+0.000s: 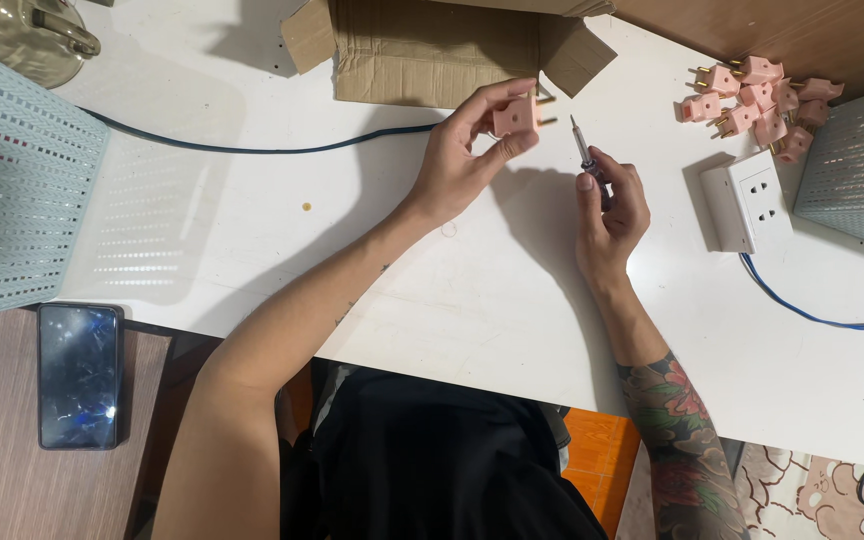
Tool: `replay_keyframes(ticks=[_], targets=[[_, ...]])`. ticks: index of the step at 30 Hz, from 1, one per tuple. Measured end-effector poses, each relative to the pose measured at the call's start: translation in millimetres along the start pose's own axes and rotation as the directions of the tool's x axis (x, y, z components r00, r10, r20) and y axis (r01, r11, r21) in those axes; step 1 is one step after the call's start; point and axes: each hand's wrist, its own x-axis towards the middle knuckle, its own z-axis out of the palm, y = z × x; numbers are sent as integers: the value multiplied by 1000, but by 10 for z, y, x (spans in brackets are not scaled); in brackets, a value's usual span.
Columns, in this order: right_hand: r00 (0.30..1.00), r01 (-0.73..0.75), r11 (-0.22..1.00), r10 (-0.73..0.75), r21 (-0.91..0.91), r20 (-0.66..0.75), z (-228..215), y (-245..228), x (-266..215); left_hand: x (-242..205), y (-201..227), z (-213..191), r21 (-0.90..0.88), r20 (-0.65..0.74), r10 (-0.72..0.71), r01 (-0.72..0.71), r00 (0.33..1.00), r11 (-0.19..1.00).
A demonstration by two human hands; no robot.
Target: The person assembles pink electrical plugs by inserting wires into the terminals and tightening them with a screwdriver. They handle multiple plugs, wires, and screws, placing finished plugs into a basket and occasionally picking up a phone.
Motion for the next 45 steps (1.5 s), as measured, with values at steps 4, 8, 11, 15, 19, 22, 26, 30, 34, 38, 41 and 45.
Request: replay_keyframes(ticks=[4, 8, 11, 15, 19, 22, 26, 30, 34, 38, 41, 45], targets=[[999, 49, 999, -49, -11, 15, -2, -42, 1, 49, 168, 47, -141, -20, -176, 171, 984, 975], [982, 186, 981, -184, -55, 53, 10, -16, -12, 83, 174, 51, -158, 5, -266, 264, 964, 952], [967, 253, 965, -249, -72, 62, 23, -6, -6, 86, 185, 53, -190, 14, -300, 297, 954, 936], [952, 304, 949, -300, -85, 54, 33, 39, -6, 77, 153, 61, -225, 9, -287, 281, 958, 933], [948, 317, 944, -313, -95, 54, 35, 67, -16, 67, 209, 82, -227, -5, -304, 295, 953, 928], [946, 325, 941, -322, -97, 47, 39, 78, -16, 64, 203, 96, -217, -8, -297, 288, 955, 933], [943, 333, 938, -330, -93, 42, 37, 67, -14, 61, 197, 90, -236, -15, -309, 297, 951, 925], [934, 356, 927, -354, -115, 38, 34, 67, -4, 39, 70, 89, -283, -15, -256, 241, 967, 928], [928, 372, 918, -370, -136, 41, 37, 68, -3, 42, 103, 88, -255, -24, -264, 249, 964, 934], [916, 399, 903, -400, -161, 30, 41, 103, -2, 38, 7, 72, -252, -22, -209, 197, 978, 947], [914, 403, 899, -404, -169, 31, 46, 105, -4, 28, 18, 83, -210, -26, -203, 193, 979, 958], [895, 443, 877, -445, -185, 31, 48, 97, 18, 32, 29, 86, -152, -46, -209, 200, 977, 968]])
